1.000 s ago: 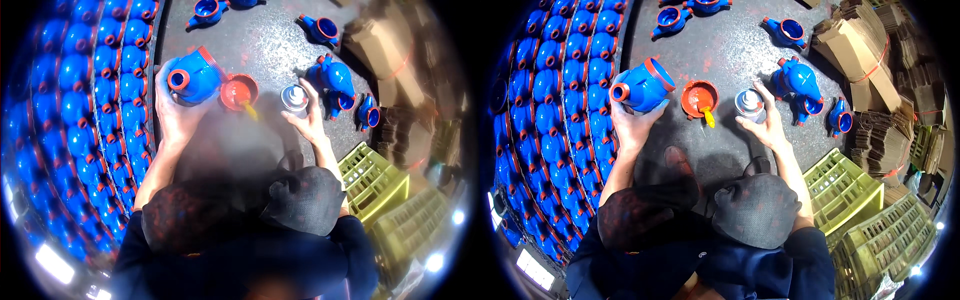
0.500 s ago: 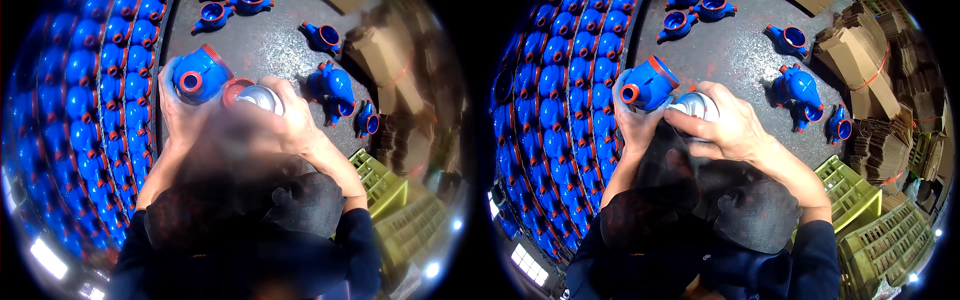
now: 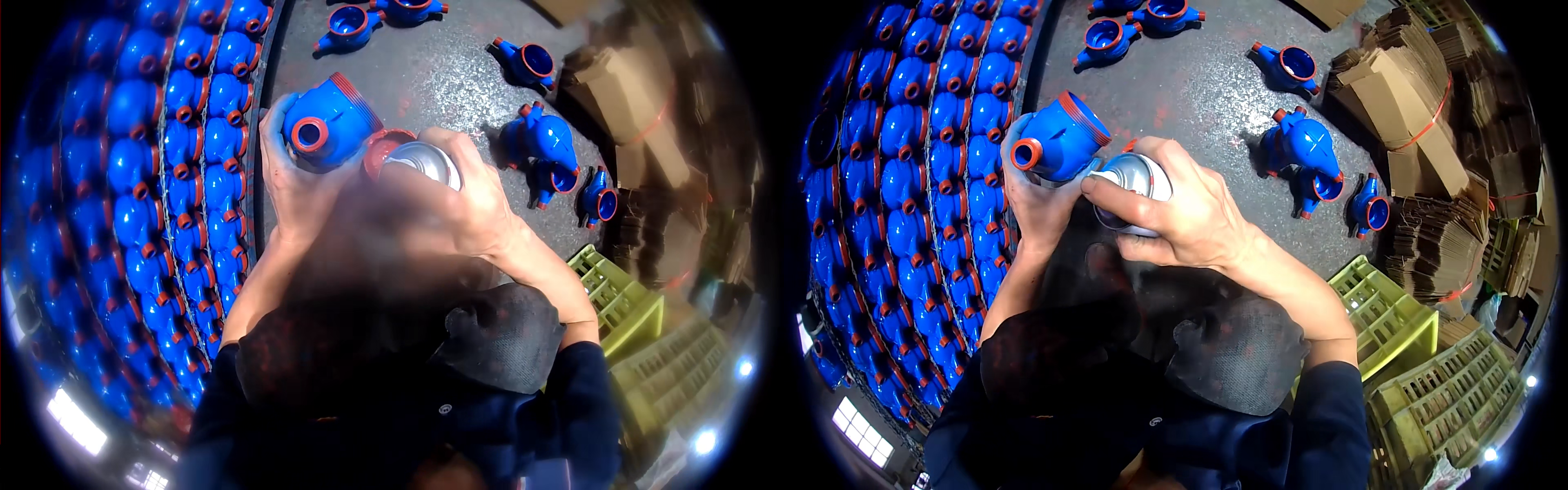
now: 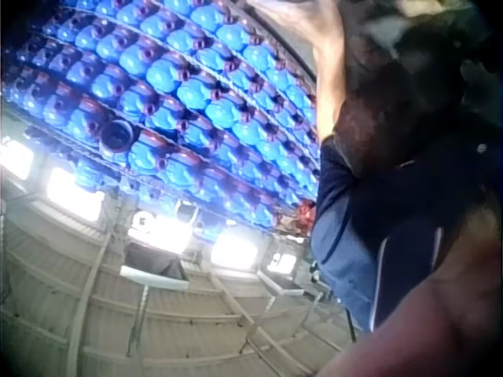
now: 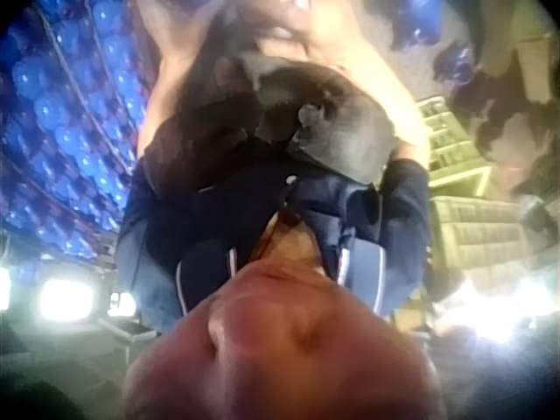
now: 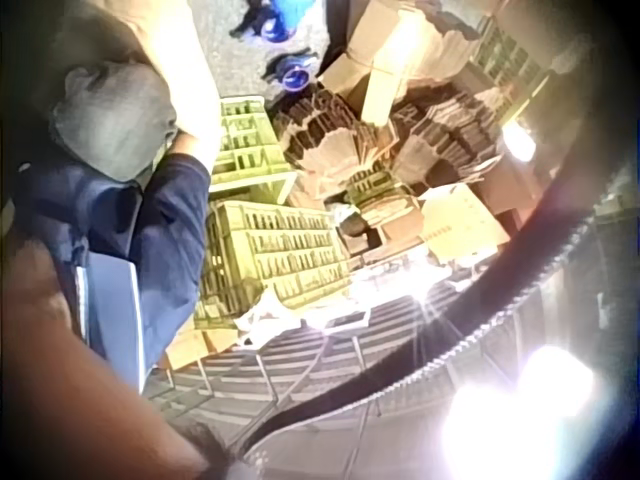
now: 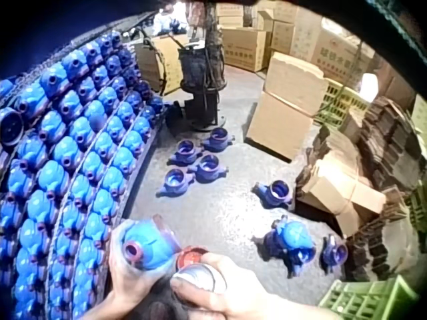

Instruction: The person paints blue plastic parts by dipping a brush into a red container and applying the paint to the interior of the objects, then sprays them with a canister while holding them by hand.

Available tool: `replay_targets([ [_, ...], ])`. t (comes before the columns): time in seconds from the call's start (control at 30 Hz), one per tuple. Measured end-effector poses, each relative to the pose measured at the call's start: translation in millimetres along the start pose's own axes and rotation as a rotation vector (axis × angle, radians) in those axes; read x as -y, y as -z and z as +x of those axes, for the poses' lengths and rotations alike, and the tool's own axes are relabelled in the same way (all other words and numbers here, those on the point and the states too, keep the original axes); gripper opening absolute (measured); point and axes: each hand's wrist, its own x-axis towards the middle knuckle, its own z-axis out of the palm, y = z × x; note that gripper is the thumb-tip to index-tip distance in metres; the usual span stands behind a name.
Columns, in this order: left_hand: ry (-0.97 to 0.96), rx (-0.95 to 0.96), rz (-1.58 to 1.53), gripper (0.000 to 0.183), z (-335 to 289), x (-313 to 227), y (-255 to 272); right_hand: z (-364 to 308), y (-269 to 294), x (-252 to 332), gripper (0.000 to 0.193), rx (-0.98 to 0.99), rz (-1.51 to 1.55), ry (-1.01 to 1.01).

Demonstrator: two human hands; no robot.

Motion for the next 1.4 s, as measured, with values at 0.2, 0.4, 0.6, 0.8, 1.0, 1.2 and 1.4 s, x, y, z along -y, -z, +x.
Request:
replay_targets([
  [0.2,0.007,-0.008,0.071,0.089,3.3,-2.2,1.0,-26.5,0.0,-24.6,0.067,-0.214,-0.026,-0.128],
  [0.4,0.068,0.004,0.145,0.087,0.7,6.4,6.9,-107.8,9.0,-59.2,0.078,-0.191,-0.145,-0.578],
  [0.6,0.284,0.044,0.113,0.09,-6.1,17.4,8.2,-124.6,13.8,-53.4,0.072,-0.128,-0.421,-0.507],
  [0.8,0.32,0.06,0.132,0.091,-6.2,15.5,4.4,-96.9,-26.8,-35.9,0.056,0.375,-0.175,-0.453],
  [1.0,0.288,0.06,0.162,0.089,-5.7,16.3,9.5,-103.3,-72.8,-70.0,0.037,0.419,-0.172,-0.327],
  [1.2,0.097,0.061,0.277,0.087,-7.5,26.5,16.0,-85.0,-34.5,-49.0,0.028,0.078,0.165,-0.39],
  [1.4,-0.08,0.095,0.301,0.087,-13.9,30.5,5.3,-59.5,23.4,-12.6,0.026,-0.135,0.262,-0.037],
])
